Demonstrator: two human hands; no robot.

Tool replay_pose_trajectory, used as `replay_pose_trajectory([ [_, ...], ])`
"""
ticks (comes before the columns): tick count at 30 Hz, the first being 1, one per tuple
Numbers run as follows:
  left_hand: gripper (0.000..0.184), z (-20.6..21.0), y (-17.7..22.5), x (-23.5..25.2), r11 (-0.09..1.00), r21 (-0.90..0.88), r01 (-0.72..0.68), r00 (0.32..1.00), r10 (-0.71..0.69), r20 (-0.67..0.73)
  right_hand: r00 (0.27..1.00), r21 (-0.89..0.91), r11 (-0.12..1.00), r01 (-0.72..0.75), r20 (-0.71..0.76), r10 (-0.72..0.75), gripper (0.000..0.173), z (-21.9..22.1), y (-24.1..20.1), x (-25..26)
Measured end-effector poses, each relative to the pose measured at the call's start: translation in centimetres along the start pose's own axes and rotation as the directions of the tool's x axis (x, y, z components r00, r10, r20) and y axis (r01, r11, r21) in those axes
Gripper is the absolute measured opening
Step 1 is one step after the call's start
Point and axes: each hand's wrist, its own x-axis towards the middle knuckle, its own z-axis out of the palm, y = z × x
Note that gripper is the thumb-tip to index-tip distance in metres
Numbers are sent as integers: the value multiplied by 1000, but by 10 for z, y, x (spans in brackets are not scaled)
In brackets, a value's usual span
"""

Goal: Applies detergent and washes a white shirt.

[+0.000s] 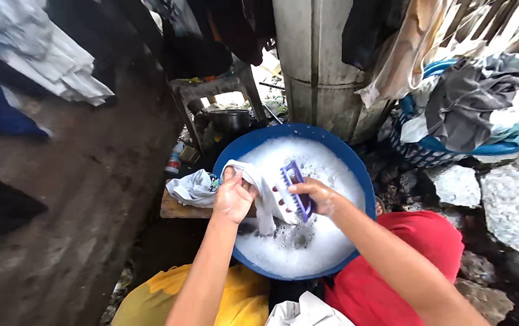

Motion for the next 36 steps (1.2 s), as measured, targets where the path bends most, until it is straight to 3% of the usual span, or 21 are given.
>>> replay_pose_trajectory([
  [2, 30, 23, 2, -7, 987, -158, -40, 995, 25, -96, 997, 48, 999, -9, 77, 6, 41, 16, 11, 0],
  [5, 32, 39, 5, -11, 946, -298, -131, 977, 73, -200, 996, 63, 994, 91, -5, -91, 42, 28, 13, 3],
  [7, 37, 32, 2, -6, 955, -215, -202, 961, 152, -230, 971, -16, 978, 206, -117, -207, 37, 22, -3, 2],
  [9, 54, 7, -7, 0, 955, 141, -262, 951, 280, -133, 934, -35, 956, 292, -203, -293, 35, 9, -22, -3],
  [10, 62, -8, -13, 3, 853, 436, -286, 942, 335, -37, 914, -43, 944, 327, -238, -328, 36, 3, -30, -5],
  [11, 70, -24, -16, 6, 630, 716, -301, 933, 348, 86, 897, -66, 932, 356, -257, -361, 38, -2, -37, -8],
  [12, 78, -35, -16, 7, 326, 895, -305, 926, 322, 198, 879, -96, 920, 380, -271, -392, 39, -6, -44, -9],
  [13, 81, -43, -16, 7, 42, 952, -304, 919, 274, 282, 861, -127, 906, 403, -282, -422, 41, -9, -49, -11],
  [14, 77, -49, -16, 7, -170, 936, -309, 912, 226, 343, 847, -149, 896, 418, -294, -444, 42, -12, -53, -12],
  [16, 55, -57, -14, 3, -394, 862, -318, 904, 149, 402, 831, -190, 888, 419, -314, -459, 39, -15, -59, -16],
  [18, 29, -63, -6, -3, -499, 797, -340, 889, 105, 445, 815, -227, 881, 414, -339, -470, 37, -19, -66, -21],
  [20, 16, -70, 3, -10, -568, 707, -421, 792, 150, 592, 795, -261, 865, 428, -347, -498, 36, -23, -72, -29],
  [23, 18, -67, 25, -28, -651, 590, -477, 585, 266, 766, 768, -284, 823, 492, -303, -564, 29, -28, -85, -45],
  [25, 22, -58, 39, -42, -683, 562, -467, 490, 329, 807, 752, -249, 795, 554, -260, -606, 27, -32, -92, -52],
  [28, 22, -50, 47, -42, -609, 616, -500, 458, 418, 784, 743, -191, 788, 585, -264, -615, 25, -30, -95, -42],
  [30, 22, -56, 35, -22, -434, 726, -534, 567, 454, 688, 763, -188, 850, 493, -376, -526, 24, -27, -84, -15],
  [33, 39, -83, -1, 16, -101, 925, -367, 867, 323, 380, 761, -171, 963, 209, -591, -270, 47, -39, -49, 31],
  [34, 41, -94, -15, 25, -55, 965, -258, 933, 243, 263, 744, -101, 982, 157, -642, -185, 51, -44, -35, 40],
  [36, 39, -112, -41, 33, -69, 995, -69, 989, 122, 78, 715, 57, 991, 122, -698, -48, 54, -57, -9, 49],
])
